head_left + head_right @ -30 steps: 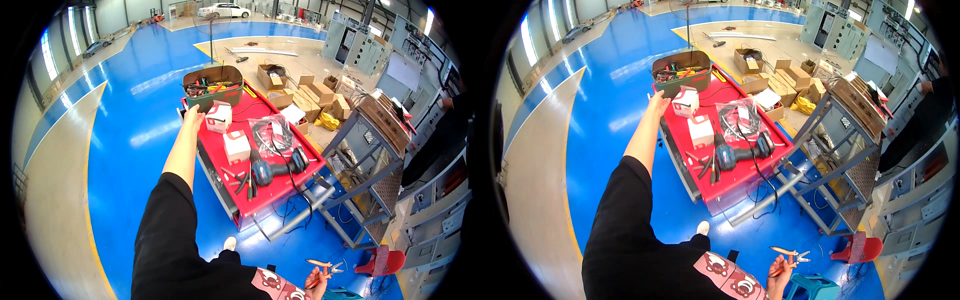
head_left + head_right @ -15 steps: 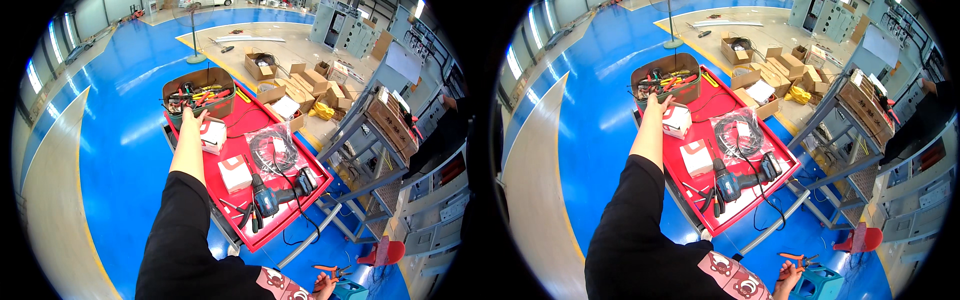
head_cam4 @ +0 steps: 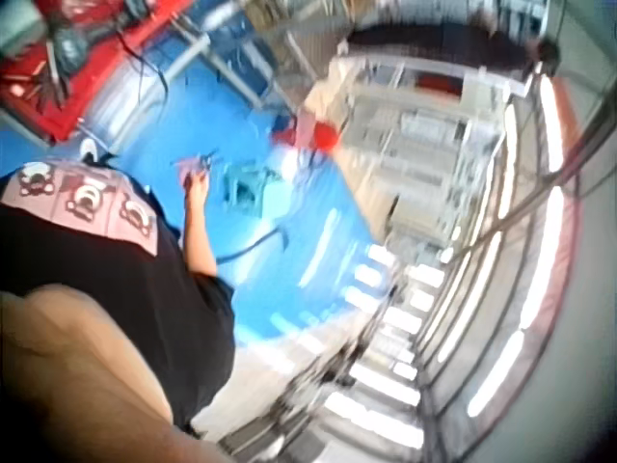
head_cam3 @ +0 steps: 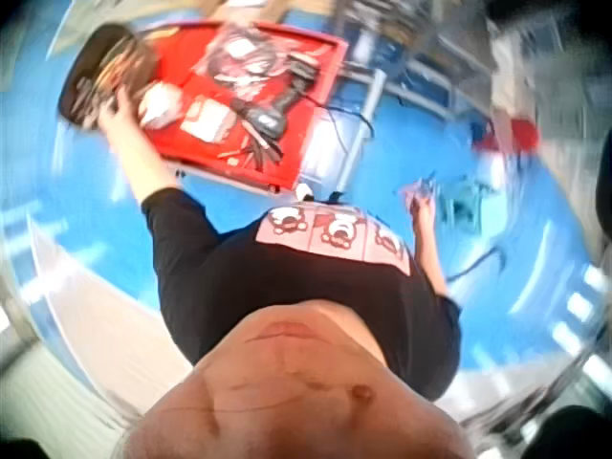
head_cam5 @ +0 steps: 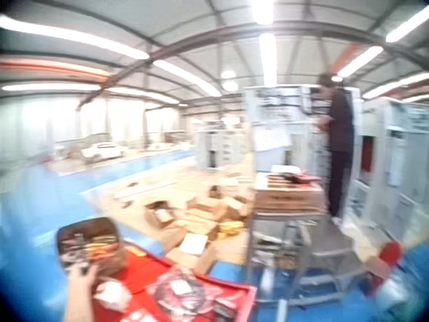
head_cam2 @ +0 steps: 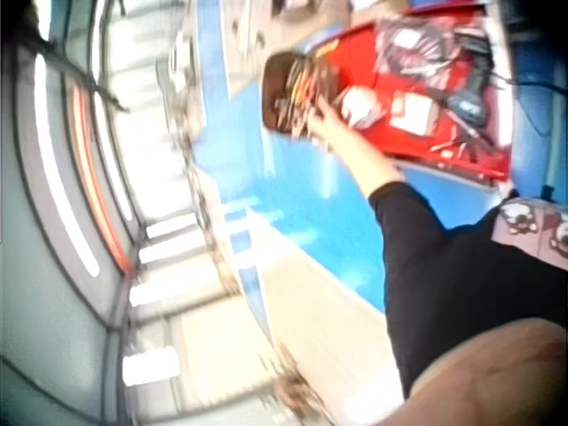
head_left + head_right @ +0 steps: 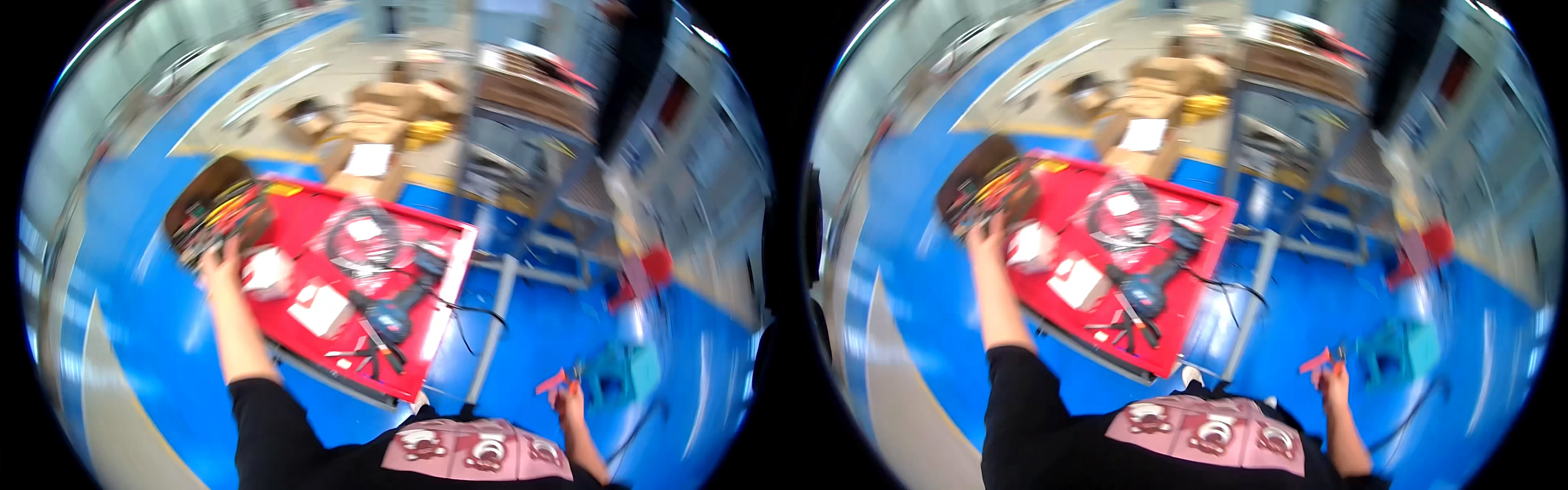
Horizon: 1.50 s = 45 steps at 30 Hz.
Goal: The person uses a screwdriver to secure a small white box to a metal cabinet, then retrieves pliers from a tool cart and strips the ends of several black wires on the floor.
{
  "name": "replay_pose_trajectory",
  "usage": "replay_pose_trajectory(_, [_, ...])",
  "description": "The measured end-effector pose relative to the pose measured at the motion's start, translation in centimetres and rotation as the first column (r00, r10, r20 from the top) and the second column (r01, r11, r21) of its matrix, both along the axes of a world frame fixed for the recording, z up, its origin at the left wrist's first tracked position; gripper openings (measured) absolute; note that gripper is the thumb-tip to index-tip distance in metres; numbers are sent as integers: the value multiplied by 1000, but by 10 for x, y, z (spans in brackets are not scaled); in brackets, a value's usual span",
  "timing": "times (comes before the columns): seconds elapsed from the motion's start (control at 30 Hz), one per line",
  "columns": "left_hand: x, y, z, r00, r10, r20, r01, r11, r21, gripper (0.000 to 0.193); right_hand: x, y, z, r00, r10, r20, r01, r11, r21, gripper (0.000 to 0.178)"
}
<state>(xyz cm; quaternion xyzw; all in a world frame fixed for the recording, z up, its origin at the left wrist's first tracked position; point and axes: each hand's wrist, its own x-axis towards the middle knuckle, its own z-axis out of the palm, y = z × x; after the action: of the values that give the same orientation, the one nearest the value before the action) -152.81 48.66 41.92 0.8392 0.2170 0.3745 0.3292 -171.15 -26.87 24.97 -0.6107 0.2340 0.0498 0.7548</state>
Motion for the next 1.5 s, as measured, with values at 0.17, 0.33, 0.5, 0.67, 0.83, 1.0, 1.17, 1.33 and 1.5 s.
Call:
replay_pose_trajectory(0.17, [-48, 71, 52, 949, -305, 76, 305, 835, -459, 53, 17, -2, -65, 955, -79, -287, 118, 985, 124, 35])
replay_pose_trajectory(0.33, [-49, -8, 123, 731, 229, 643, 668, -432, -606, 90, -13, -30, -134, 927, -8, -376, 68, 987, 147, 43])
replay_pose_trajectory(0.5, [-57, -158, 146, 786, 175, 593, 575, -559, -597, 95, -45, -58, -199, 918, 9, -397, 83, 973, 215, 44])
replay_pose_trajectory(0.67, [-50, -332, 137, 787, -39, 616, 487, -575, -658, 88, -85, -131, -250, 909, -47, -415, 164, 954, 252, 43])
replay_pose_trajectory(0.83, [-34, -512, 84, 797, -254, 548, 273, -659, -701, 80, -162, -238, -276, 845, -276, -459, 400, 895, 199, 44])
replay_pose_trajectory(1.0, [-8, -680, 4, 787, -444, 428, 19, -677, -736, 76, -248, -333, -298, 666, -600, -442, 684, 729, 41, 42])
replay_pose_trajectory(1.17, [22, -824, -94, 701, -667, 252, -236, -550, -801, 75, -317, -362, -301, 384, -766, -515, 891, 454, -12, 46])
replay_pose_trajectory(1.33, [56, -952, -207, 463, -873, 153, -329, -330, -885, 60, -372, -330, -321, 239, -762, -602, 937, 343, -63, 39])
replay_pose_trajectory(1.5, [81, -1057, -278, 318, -947, 43, -483, -201, -852, 54, -370, -298, -289, 38, -615, -787, 951, 265, -161, 23])
